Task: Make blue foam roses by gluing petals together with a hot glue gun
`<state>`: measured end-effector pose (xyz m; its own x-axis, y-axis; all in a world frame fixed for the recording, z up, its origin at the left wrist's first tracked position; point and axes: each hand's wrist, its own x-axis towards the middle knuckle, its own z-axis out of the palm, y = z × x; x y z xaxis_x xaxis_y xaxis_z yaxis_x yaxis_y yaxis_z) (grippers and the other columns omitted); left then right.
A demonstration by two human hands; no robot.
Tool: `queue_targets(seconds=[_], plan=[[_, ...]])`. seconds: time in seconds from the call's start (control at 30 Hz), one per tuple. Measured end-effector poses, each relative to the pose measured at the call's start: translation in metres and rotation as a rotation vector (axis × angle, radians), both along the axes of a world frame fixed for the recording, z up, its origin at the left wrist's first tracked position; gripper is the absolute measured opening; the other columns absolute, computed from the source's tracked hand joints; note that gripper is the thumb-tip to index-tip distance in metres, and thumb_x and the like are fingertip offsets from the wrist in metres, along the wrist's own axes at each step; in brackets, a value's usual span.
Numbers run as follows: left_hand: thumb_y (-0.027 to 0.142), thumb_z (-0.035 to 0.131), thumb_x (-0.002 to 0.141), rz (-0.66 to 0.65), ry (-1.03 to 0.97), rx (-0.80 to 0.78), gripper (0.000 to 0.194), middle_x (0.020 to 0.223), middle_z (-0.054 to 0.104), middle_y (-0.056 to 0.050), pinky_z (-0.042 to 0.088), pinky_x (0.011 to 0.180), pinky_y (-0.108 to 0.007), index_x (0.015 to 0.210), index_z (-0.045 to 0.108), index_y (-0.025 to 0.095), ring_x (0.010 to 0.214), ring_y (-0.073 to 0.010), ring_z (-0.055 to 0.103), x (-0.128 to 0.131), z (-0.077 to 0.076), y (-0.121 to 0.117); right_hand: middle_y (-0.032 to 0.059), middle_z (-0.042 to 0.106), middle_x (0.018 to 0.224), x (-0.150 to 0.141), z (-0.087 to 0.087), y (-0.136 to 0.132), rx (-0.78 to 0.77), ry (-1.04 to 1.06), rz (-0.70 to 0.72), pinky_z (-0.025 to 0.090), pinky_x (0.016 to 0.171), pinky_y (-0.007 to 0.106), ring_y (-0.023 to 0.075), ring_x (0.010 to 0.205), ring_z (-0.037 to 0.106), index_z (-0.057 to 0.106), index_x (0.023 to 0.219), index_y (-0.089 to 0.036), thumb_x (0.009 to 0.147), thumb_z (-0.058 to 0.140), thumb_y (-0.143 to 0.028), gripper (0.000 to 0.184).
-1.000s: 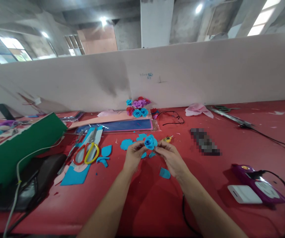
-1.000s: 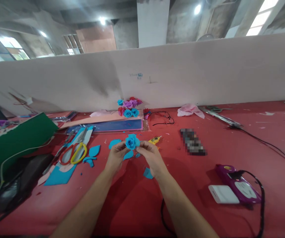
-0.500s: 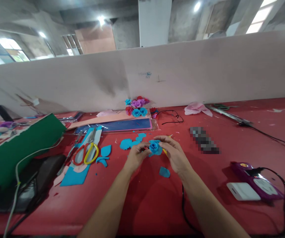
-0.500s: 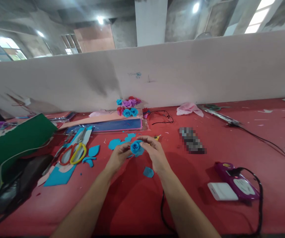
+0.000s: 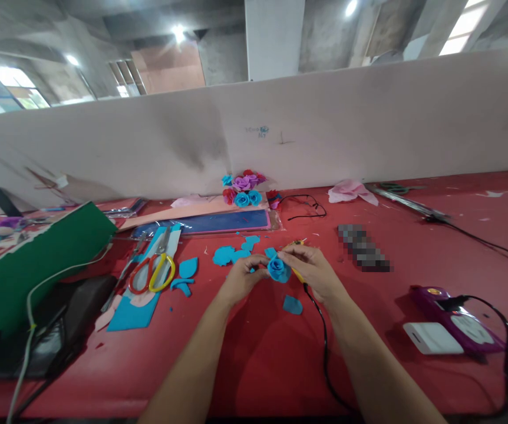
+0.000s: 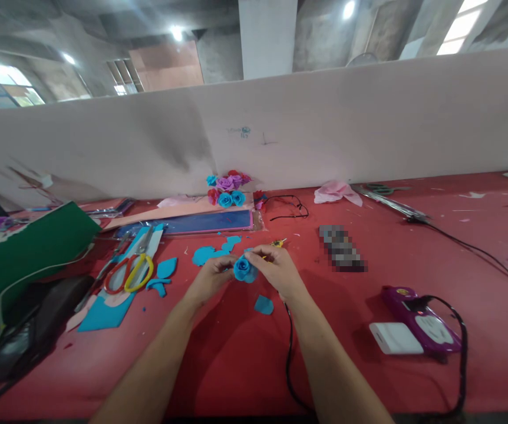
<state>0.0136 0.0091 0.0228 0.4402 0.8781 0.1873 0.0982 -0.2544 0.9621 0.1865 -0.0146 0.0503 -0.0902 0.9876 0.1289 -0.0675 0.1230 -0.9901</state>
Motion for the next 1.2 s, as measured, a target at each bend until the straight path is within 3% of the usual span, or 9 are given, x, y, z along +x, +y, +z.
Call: queue_targets(seconds=[0.27, 0.43, 0.7, 0.87, 1.2], plan=[[0.029, 0.063, 0.078, -0.051, 0.017, 0.033, 0.015, 0.087, 0.071, -0.007, 0.045, 0.077, -0.030, 0.081, 0.073, 0.019, 0.080, -0.0180, 0.061, -0.002, 0.003, -0.002, -0.0009, 0.059, 0.063, -0.005, -0.008, 0.002, -0.129, 0.131, -0.030, 0.041, 0.066, 0.027, 0.0132, 0.064, 0.051, 0.066, 0.063, -0.018, 0.069, 0.070, -0.038, 0.020], [0.030, 0.062, 0.078, -0.046, 0.034, 0.040, 0.016, 0.090, 0.070, -0.007, 0.046, 0.080, -0.030, 0.084, 0.073, 0.019, 0.084, -0.0188, 0.061, -0.003, 0.001, -0.001, 0.0000, 0.065, 0.075, -0.002, 0.003, -0.004, -0.091, 0.104, 0.031, 0.041, 0.070, 0.028, 0.0144, 0.071, 0.055, 0.071, 0.077, -0.021, 0.069, 0.069, -0.033, 0.015], [0.027, 0.062, 0.078, -0.050, 0.068, 0.062, 0.013, 0.082, 0.068, -0.006, 0.045, 0.079, -0.031, 0.076, 0.071, 0.018, 0.081, -0.0179, 0.060, -0.003, 0.003, 0.000, -0.0004, 0.060, 0.062, 0.001, 0.003, -0.002, -0.040, -0.076, 0.069, 0.040, 0.060, 0.027, 0.0135, 0.061, 0.051, 0.069, 0.066, -0.019, 0.070, 0.069, -0.039, 0.020], [0.028, 0.062, 0.077, -0.040, 0.077, 0.038, 0.014, 0.087, 0.068, -0.007, 0.045, 0.080, -0.031, 0.080, 0.071, 0.018, 0.083, -0.0186, 0.060, -0.003, 0.003, -0.001, 0.0021, 0.067, 0.074, 0.005, 0.006, -0.002, -0.018, -0.066, 0.090, 0.043, 0.066, 0.030, 0.0167, 0.070, 0.056, 0.075, 0.076, -0.022, 0.069, 0.068, -0.033, 0.015], [0.023, 0.061, 0.076, -0.103, 0.096, 0.036, 0.010, 0.076, 0.067, -0.004, 0.045, 0.075, -0.028, 0.072, 0.070, 0.018, 0.076, -0.0167, 0.059, -0.006, 0.007, -0.002, 0.0028, 0.068, 0.078, 0.014, 0.012, -0.004, 0.156, -0.285, 0.162, 0.044, 0.073, 0.033, 0.0205, 0.081, 0.059, 0.075, 0.084, -0.024, 0.075, 0.064, -0.026, 0.015]])
